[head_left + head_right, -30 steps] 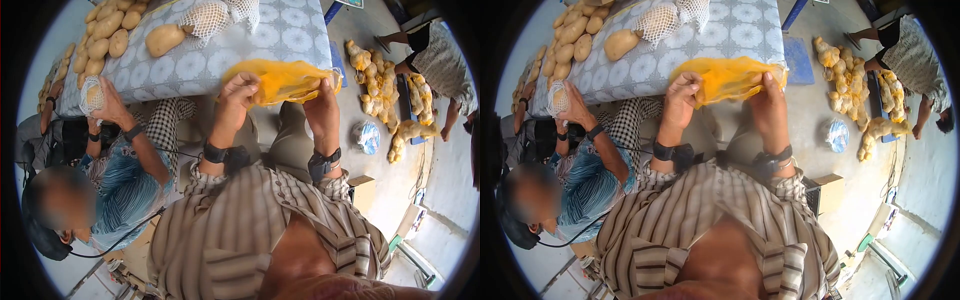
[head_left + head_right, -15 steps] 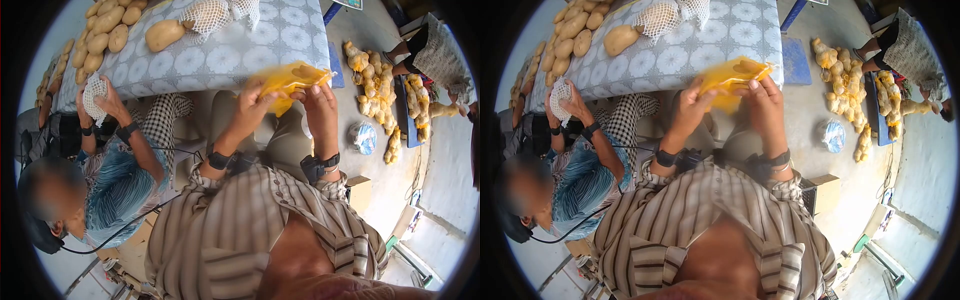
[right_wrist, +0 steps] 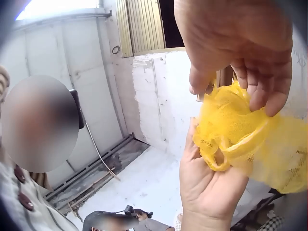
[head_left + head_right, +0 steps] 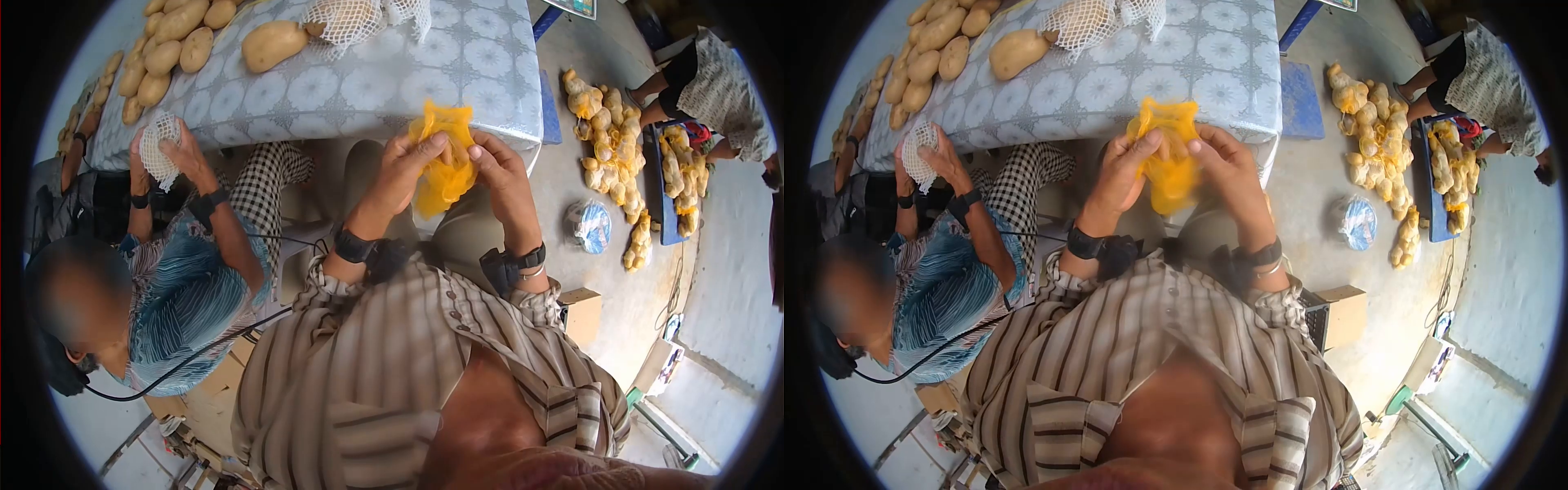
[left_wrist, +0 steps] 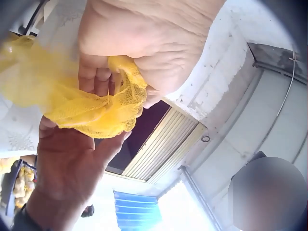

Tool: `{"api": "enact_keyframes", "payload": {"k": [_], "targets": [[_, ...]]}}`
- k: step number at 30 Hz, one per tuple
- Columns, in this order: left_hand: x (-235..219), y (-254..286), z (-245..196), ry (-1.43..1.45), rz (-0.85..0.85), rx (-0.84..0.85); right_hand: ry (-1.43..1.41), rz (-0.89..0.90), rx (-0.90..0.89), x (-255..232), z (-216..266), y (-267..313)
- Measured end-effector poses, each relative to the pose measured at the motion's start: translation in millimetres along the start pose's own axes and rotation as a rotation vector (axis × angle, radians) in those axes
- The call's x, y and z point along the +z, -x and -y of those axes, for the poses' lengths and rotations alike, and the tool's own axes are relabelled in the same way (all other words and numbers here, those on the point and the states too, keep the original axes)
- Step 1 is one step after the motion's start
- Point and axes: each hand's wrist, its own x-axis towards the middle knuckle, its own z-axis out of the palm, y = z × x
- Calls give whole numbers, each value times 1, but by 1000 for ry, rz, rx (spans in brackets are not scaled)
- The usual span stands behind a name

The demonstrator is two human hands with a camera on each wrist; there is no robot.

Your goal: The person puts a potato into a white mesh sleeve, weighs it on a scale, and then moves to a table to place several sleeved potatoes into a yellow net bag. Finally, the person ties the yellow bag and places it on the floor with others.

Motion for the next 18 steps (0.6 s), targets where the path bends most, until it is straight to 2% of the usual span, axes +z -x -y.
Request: {"api": "enact_keyframes", "payload": {"k": [3, 6, 8, 11, 14, 16, 18], "targets": [[-1, 2, -1, 72, 3, -5, -47, 18, -9, -3, -10, -2], [-6, 1, 0, 212, -7, -43, -173, 44, 75, -9, -12, -1], [-10, 0, 4, 296, -9, -70, -231, -54, -1, -10, -17, -3], [-12, -1, 8, 282, -58, -92, -307, -13, -81, -13, -20, -5], [-6, 0, 8, 147, -61, -62, -427, -83, -90, 1, -8, -3], [10, 3, -4, -64, -23, -94, -408, -90, -123, -2, -14, -6], [3, 3, 6, -139, -2, -88, -388, -95, -156, -4, -16, -6]]}}
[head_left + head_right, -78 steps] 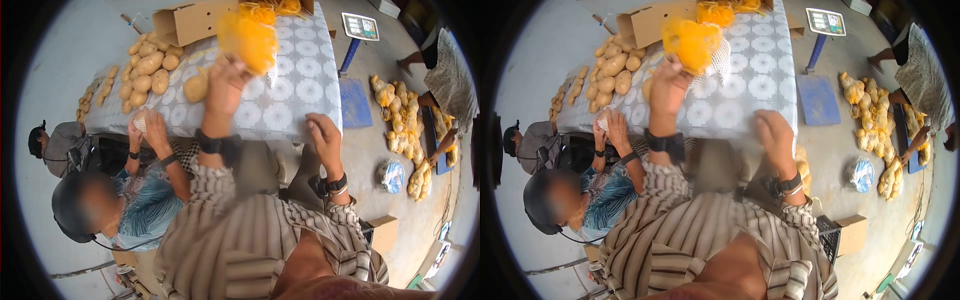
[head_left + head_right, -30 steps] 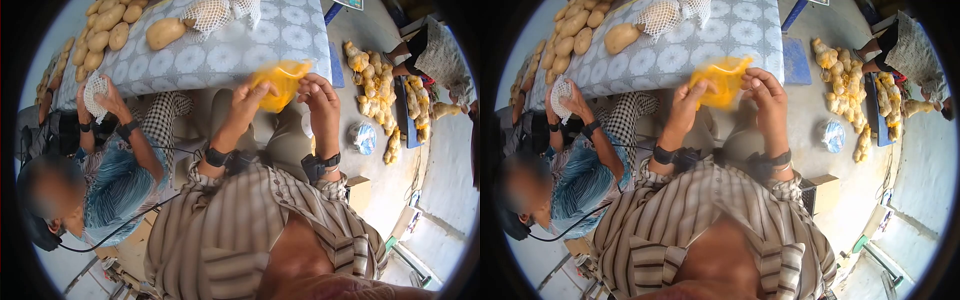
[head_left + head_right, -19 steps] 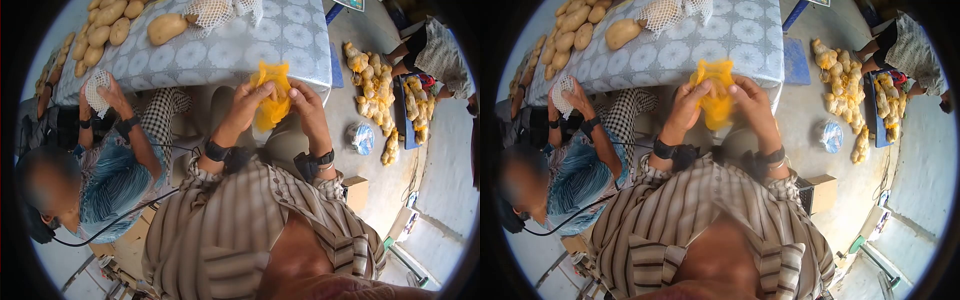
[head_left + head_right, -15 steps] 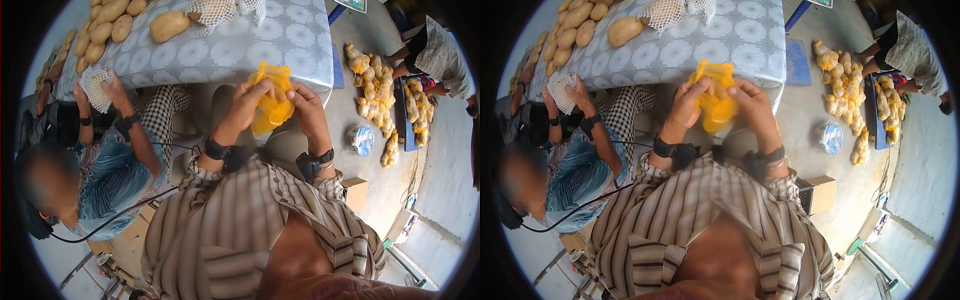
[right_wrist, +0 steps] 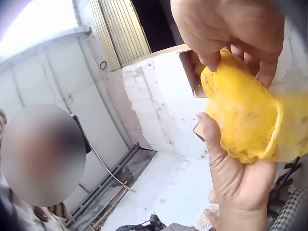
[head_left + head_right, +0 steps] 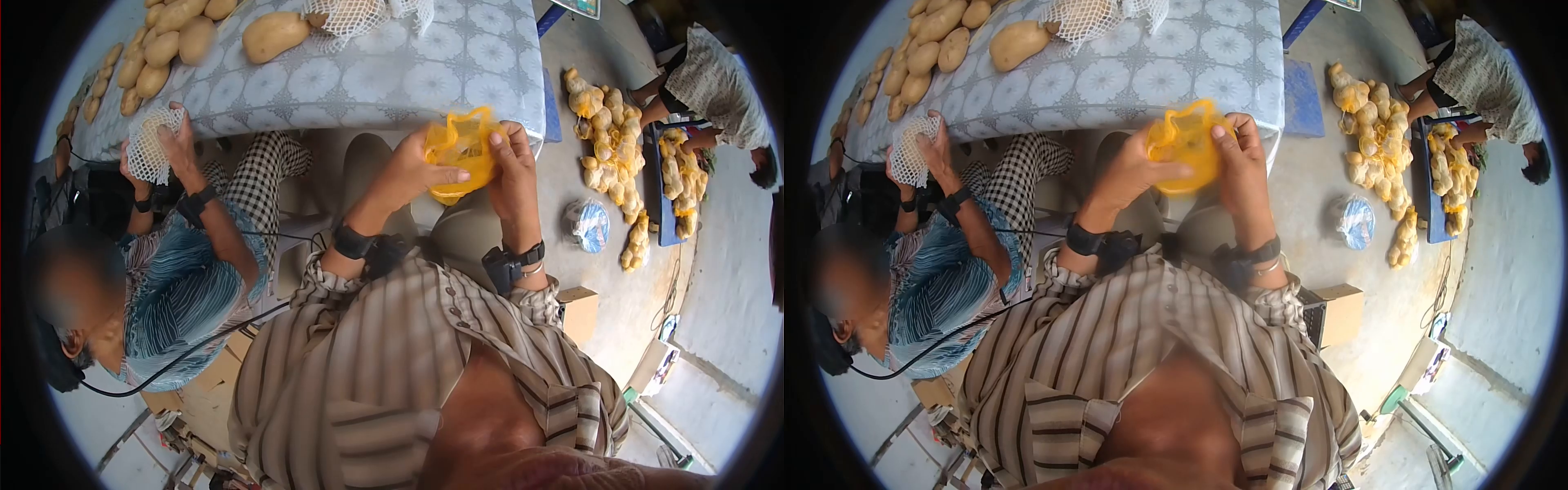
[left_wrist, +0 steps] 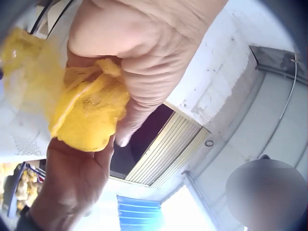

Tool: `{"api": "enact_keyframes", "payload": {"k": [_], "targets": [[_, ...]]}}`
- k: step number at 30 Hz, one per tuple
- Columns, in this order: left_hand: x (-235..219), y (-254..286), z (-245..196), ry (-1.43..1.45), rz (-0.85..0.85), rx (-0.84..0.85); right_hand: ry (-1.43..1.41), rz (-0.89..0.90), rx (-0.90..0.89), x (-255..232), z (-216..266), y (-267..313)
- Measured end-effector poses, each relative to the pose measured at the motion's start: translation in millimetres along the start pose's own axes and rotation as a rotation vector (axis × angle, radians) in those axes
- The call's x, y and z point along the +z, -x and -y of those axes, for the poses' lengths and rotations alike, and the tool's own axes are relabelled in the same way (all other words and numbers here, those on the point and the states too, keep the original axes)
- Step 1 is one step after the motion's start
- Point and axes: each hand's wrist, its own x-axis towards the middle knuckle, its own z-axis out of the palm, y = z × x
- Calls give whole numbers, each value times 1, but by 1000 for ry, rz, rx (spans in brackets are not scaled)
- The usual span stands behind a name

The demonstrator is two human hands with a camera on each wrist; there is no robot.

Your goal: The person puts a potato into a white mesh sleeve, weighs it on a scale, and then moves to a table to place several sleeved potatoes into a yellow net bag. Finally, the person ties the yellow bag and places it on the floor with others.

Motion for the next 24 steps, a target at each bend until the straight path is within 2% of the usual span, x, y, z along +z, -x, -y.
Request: {"api": "enact_keyframes", "payload": {"k": [2, 4, 5, 7, 10, 14, 16, 17, 18, 19, 20, 21, 23, 24], "targets": [[-7, -3, 9, -75, 18, 9, 65, -4, 7, 0, 2, 1], [-13, -5, 10, -191, -144, -75, 113, -9, 57, 5, 8, 4], [-15, -6, 11, -189, -143, -76, 160, -15, 106, 7, 9, 5], [-19, -9, 12, -65, -207, 49, 202, 9, 111, 8, 8, 7], [-23, -9, 13, -131, -311, 143, 307, 71, 133, 9, 8, 9], [-27, -7, 7, -100, -320, 191, 492, 88, 151, -12, -5, 7], [-26, -8, 6, 122, -317, 210, 492, 56, 154, -15, 1, 7], [-25, -8, 5, 123, -320, 211, 490, 22, 155, -15, 3, 6], [-23, -7, 1, 242, -372, 146, 491, 24, 156, -15, 2, 5], [-22, -7, -1, 361, -422, 79, 355, 14, 116, -15, 0, 4], [-25, -7, 0, 361, -422, 79, 217, 3, 76, -15, -2, 3], [-30, -7, 4, 400, -355, 77, 218, 2, 76, -8, 1, 4], [-41, -9, 14, 438, -286, 73, -33, -7, 129, 7, 10, 7], [-44, -10, 18, 474, -209, 77, -32, -8, 129, 6, 10, 6]]}}
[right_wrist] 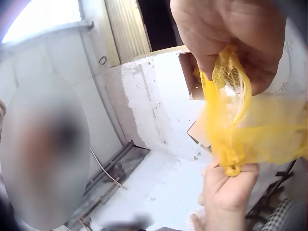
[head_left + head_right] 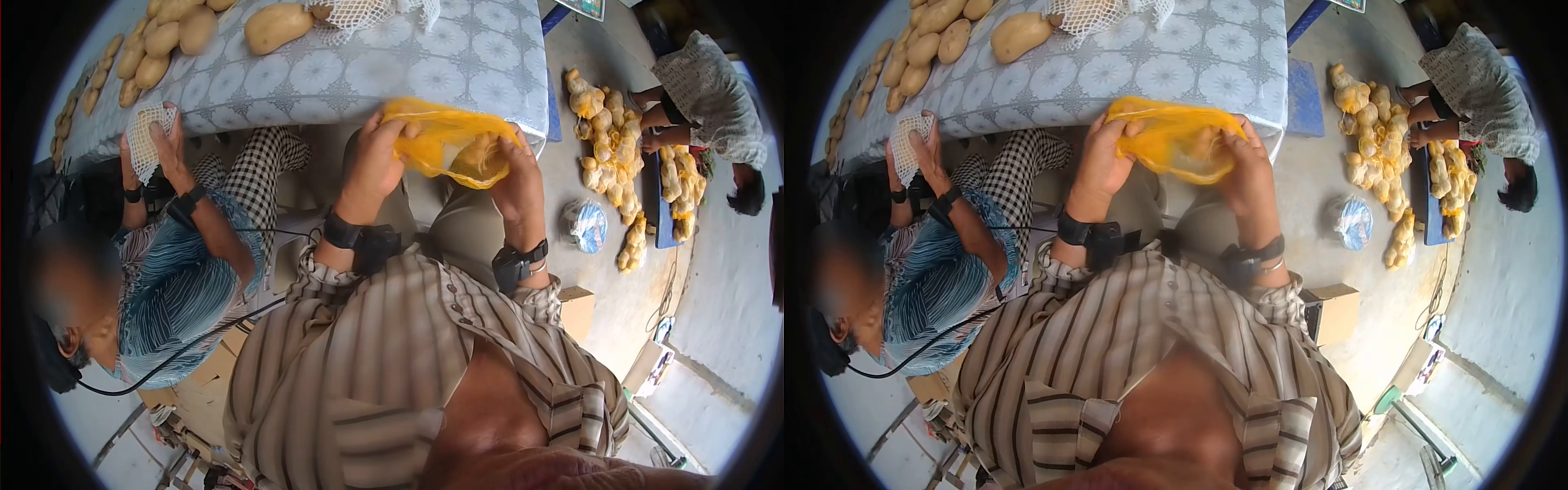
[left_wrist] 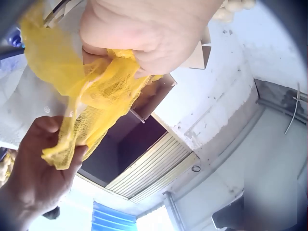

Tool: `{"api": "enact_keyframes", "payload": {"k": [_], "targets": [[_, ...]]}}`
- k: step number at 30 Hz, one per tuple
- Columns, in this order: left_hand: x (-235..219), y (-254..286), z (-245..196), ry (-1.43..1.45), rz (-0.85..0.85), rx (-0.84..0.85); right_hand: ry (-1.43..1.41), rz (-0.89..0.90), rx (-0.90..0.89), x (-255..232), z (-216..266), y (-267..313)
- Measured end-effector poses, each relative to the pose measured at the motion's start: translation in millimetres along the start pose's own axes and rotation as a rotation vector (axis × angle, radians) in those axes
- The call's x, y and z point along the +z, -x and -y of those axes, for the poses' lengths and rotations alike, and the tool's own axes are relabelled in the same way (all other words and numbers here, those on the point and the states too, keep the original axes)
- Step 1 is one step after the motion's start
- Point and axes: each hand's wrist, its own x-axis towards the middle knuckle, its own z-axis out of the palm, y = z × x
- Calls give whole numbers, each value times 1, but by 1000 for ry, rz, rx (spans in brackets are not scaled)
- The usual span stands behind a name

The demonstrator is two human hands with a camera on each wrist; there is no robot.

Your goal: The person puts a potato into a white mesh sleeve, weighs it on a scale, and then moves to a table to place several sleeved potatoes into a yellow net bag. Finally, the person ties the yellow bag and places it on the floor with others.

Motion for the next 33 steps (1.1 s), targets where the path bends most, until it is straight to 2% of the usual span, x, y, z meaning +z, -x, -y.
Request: {"api": "enact_keyframes", "payload": {"k": [1, 4, 6, 8, 9, 11, 13, 14, 16, 17, 18, 19, 20, 22, 23, 25, 27, 28, 32, 33], "targets": [[-5, -1, 2, 37, 73, -17, -70, -7, 25, -3, 0, -1], [-6, 2, -2, 90, 119, -98, -215, 36, 83, -18, -3, -4], [9, 6, -4, 64, 61, -68, -290, 82, 114, -34, -8, -8], [20, 7, -8, 37, 4, -38, -411, 326, 92, -51, -16, -14], [21, 7, -9, 97, -33, -42, -411, 325, 92, -44, -13, -11], [19, 6, -9, 157, -73, -46, -213, 134, 30, -21, -7, -2], [4, 4, -5, 247, 108, -84, -233, 128, 35, -22, -10, -3], [-5, 1, -2, 249, 106, -87, -254, 123, 39, -23, -11, -4], [-7, -3, -2, 287, 334, -130, -346, 165, 62, -30, -13, -5], [-7, -1, 1, 288, 334, -132, -438, 212, 83, -33, -13, -5], [12, 7, -6, 127, 212, -130, -437, 210, 83, -24, -9, -3], [25, 12, -10, -34, 89, -126, -397, 56, 103, -6, 0, 2], [29, 14, -11, -33, 88, -127, -354, -96, 124, 3, 4, 5], [33, 17, -12, -410, 178, -144, -363, -32, 126, -10, -3, 2], [31, 16, -9, -409, 175, -144, -372, 32, 129, -16, -6, 1], [23, 11, 0, -851, 114, 51, -352, 71, 110, -16, -8, 2], [16, 7, 4, -905, 55, 97, -333, 108, 88, -14, -7, 3], [15, 6, 4, -959, -4, 141, -214, 72, 51, -10, -5, 6], [15, 7, -9, -1001, -116, 100, 58, 16, 16, -8, -5, 7], [14, 5, -9, -799, -79, 122, 57, 16, 17, -7, -6, 6]]}}
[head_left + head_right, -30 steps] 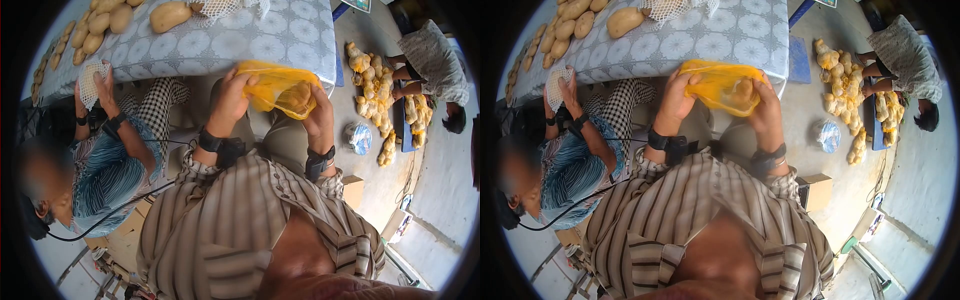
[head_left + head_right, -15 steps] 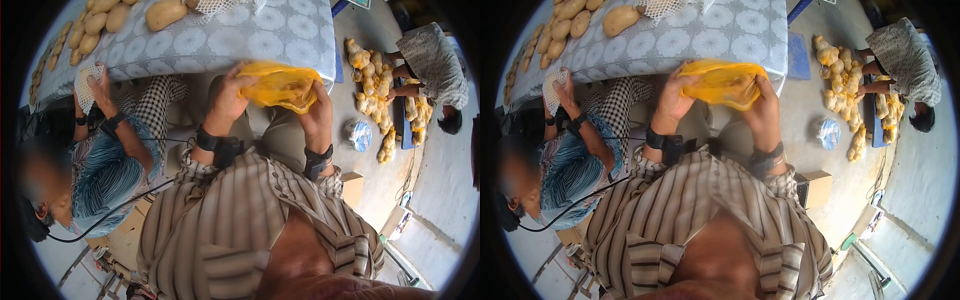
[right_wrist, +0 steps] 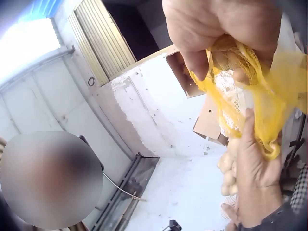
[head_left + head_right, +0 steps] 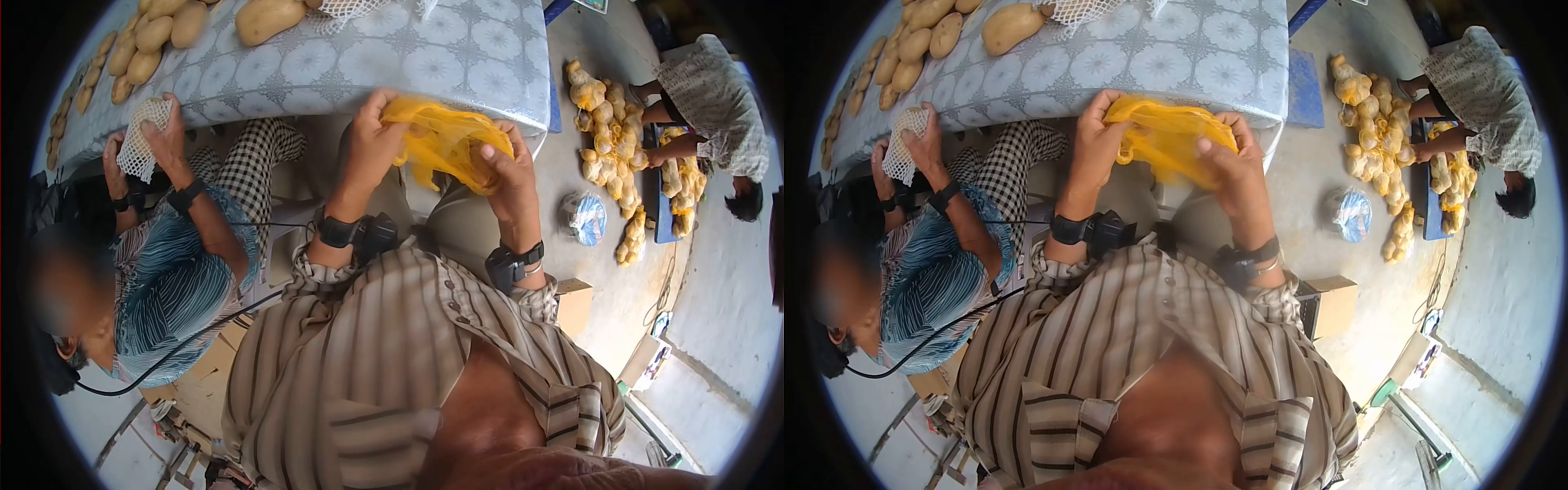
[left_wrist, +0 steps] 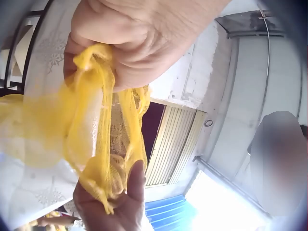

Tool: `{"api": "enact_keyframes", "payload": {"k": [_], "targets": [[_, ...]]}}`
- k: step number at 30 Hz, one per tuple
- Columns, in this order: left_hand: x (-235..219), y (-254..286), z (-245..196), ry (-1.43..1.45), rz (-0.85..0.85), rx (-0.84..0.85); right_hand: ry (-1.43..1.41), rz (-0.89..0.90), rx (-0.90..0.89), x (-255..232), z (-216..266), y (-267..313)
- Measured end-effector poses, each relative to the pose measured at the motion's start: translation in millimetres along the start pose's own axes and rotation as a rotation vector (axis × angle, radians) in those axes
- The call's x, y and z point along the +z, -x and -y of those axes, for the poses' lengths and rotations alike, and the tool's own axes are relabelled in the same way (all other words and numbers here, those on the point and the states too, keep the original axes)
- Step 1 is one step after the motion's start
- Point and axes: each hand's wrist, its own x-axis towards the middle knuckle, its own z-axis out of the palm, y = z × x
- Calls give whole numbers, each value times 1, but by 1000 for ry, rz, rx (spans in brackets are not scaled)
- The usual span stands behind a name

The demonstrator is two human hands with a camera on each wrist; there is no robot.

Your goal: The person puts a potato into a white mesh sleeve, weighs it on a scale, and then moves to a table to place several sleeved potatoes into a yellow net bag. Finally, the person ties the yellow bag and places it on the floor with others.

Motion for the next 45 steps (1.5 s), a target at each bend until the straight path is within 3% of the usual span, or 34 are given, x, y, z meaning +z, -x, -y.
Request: {"api": "enact_keyframes", "payload": {"k": [1, 2, 4, 5, 7, 9, 11, 13, 18, 19, 21, 23, 26, 28, 31, 34, 38, 41, 45], "targets": [[-1, -1, 0, 204, 14, 22, 69, 15, 18, 1, -1, 0], [-1, 0, 0, 203, 15, 21, 139, 29, 36, 3, -2, 0], [2, 4, -12, 629, -22, -147, 227, 38, 79, -4, -11, -4], [-3, 3, -7, 629, -22, -146, 317, 48, 123, -8, -17, -6], [-18, 1, 8, 866, 345, -144, 298, 35, 129, -15, -25, -8], [-21, -1, 12, 859, 388, -136, 280, 20, 135, -19, -27, -8], [-19, 1, 9, 853, 436, -129, 38, 0, 78, -20, -23, -8], [-5, 9, -18, 459, 284, -137, -5, -4, 69, -8, -10, -6], [1, 5, 0, 56, 136, -46, -89, 10, 84, -7, -2, -3], [1, 3, 4, -41, 89, -4, -25, 82, 88, -9, -4, -3], [2, 1, 9, 53, 72, -4, 39, 153, 91, -8, -5, -2], [3, 2, 9, 145, 55, -5, 379, 123, 51, 2, -7, 1], [3, 5, 9, 265, 42, -60, 560, 177, 35, -6, -21, -3], [-8, 4, 12, 360, 329, -218, 520, 119, 43, -12, -25, -4], [0, 8, 13, 374, 175, -288, 406, 82, 59, -19, -21, -3], [-4, 6, 20, 385, 280, -197, 245, 92, 92, -22, -14, 1], [2, 12, 18, 343, 256, -237, 10, 65, 93, -19, -16, 3], [6, 15, 8, 413, 255, -205, -51, -3, 84, -15, -15, 5], [8, 18, -9, 224, 364, -157, -36, -14, 73, -12, -10, 4]]}}
